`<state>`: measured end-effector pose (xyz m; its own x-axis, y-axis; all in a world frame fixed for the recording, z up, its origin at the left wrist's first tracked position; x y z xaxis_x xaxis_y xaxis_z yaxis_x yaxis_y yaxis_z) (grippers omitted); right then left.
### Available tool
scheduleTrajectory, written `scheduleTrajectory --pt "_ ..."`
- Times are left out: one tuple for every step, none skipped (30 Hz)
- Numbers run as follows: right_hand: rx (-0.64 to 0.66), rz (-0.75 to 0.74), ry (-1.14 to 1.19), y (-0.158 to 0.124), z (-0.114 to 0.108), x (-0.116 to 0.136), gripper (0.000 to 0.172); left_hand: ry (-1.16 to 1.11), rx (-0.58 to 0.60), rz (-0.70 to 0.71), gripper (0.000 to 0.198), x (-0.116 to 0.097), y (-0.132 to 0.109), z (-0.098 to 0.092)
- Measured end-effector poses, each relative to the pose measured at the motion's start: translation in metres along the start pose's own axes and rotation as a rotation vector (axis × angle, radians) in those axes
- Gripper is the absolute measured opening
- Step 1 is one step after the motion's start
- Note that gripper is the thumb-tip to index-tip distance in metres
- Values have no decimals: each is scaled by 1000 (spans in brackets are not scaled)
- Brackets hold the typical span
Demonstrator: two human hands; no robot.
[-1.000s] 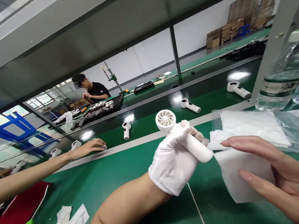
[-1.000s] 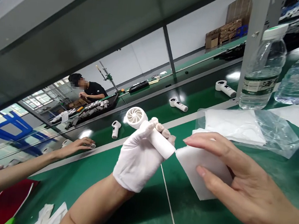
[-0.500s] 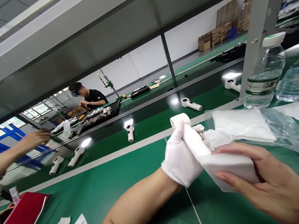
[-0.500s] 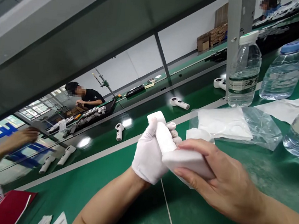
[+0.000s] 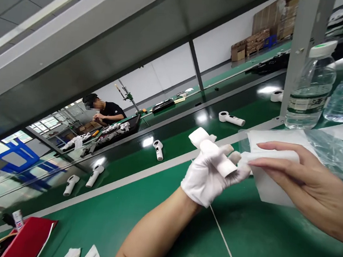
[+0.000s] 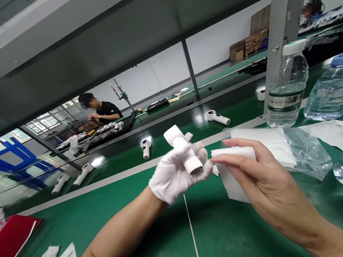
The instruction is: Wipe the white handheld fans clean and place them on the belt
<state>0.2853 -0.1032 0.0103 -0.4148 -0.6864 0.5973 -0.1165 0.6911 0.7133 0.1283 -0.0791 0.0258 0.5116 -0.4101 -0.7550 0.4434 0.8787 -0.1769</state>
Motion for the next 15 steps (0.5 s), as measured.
scheduleTrajectory --pt "-40 23 -11 1 -3 -3 26 51 -4 34 40 0 1 -1" --pt "-74 47 -20 2 -6 -6 26 102 5 66 49 1 2 -1" --pt "-99 65 -26 2 -8 -8 27 150 22 95 51 2 3 -1" --pt "-113 75 -30 3 -9 -10 27 197 42 120 49 4 4 0" --pt "-118 79 -33 3 -10 -11 27 245 62 140 46 6 5 0" --pt "-113 78 -33 3 -9 -12 26 296 81 154 44 8 6 1" --pt "-100 75 -33 3 -8 -12 26 351 86 168 43 10 6 0" --pt "-84 74 -33 3 -7 -13 26 406 84 177 43 12 6 -1" --pt "-69 81 -33 2 -5 -14 26 455 86 175 44 15 6 -2" --pt "-58 94 -37 2 -4 -15 27 491 96 157 48 18 7 -3" --pt "-50 110 -40 2 -3 -17 29 517 107 126 55 21 7 -3" --pt "-43 126 -40 1 -3 -18 31 543 118 83 64 24 7 -4" --pt "-42 139 -35 1 -2 -19 33 576 133 25 73 28 8 -5" --pt "-41 146 -24 1 -2 -19 35 613 143 -43 80 32 8 -5" --pt "-37 150 -5 1 -2 -18 38 655 137 -100 86 35 9 -7"
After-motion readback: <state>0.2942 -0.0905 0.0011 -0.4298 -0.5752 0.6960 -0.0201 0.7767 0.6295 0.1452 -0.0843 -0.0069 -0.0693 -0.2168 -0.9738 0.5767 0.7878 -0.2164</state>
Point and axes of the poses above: each hand's wrist, its own y-axis towards the middle knuckle, its own z-axis out of the palm, x = y × z, the point moved 6 cm from there along y, towards the middle knuckle, and after that the axes turned 13 degrees about y, right-handed, at the moved point
